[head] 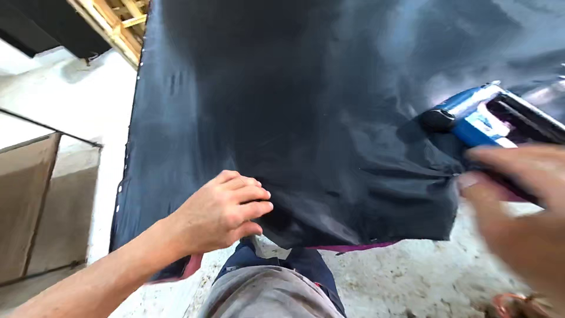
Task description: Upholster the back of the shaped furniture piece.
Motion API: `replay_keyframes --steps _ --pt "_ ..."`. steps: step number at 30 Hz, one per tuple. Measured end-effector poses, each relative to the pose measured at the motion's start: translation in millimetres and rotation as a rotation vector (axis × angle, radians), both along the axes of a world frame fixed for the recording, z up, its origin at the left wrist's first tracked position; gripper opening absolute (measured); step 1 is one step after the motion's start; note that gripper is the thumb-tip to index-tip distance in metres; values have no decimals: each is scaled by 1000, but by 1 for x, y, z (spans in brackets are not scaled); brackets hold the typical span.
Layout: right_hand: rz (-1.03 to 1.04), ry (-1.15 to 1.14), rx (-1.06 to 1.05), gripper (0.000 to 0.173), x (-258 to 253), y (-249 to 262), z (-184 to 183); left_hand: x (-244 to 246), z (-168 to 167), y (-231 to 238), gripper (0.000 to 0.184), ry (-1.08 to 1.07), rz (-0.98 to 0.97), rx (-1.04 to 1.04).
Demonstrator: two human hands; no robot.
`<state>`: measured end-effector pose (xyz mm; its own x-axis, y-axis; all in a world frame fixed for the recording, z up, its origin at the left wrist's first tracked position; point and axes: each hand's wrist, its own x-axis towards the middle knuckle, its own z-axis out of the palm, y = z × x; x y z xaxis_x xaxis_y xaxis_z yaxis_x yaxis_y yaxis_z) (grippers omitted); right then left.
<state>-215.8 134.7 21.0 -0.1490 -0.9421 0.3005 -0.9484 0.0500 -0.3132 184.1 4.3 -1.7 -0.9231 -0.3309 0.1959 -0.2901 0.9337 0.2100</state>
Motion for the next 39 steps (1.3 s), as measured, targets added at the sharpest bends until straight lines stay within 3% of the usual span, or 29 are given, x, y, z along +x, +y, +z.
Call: replay_keyframes --steps 3,6,12,14,18,21,28,34,39 --pt "168 -60 -136 32 125 19 -18 -3 -21 -18 36 -9 -167 -21" --pt "196 -11 -60 40 173 9 -46 -4 -31 -36 37 15 -261 35" --pt "187 16 16 32 176 1 -54 -16 -30 -60 21 100 -365 279" --pt "189 6 -69 18 177 1 -55 -17 -27 -58 18 181 -345 234" --pt "177 130 -257 14 184 10 -59 -9 -32 -39 17 359 -324 -48" --pt "249 181 -190 19 187 20 -63 13 -37 -25 16 194 -363 12" --pt "254 160 -94 21 182 19 -49 65 -1 -73 20 282 -37 126" --pt "143 91 -159 27 210 -8 -43 35 -11 -79 32 60 -351 114" --pt "116 36 -148 28 224 -22 -66 13 -23 -81 28 25 -388 103"
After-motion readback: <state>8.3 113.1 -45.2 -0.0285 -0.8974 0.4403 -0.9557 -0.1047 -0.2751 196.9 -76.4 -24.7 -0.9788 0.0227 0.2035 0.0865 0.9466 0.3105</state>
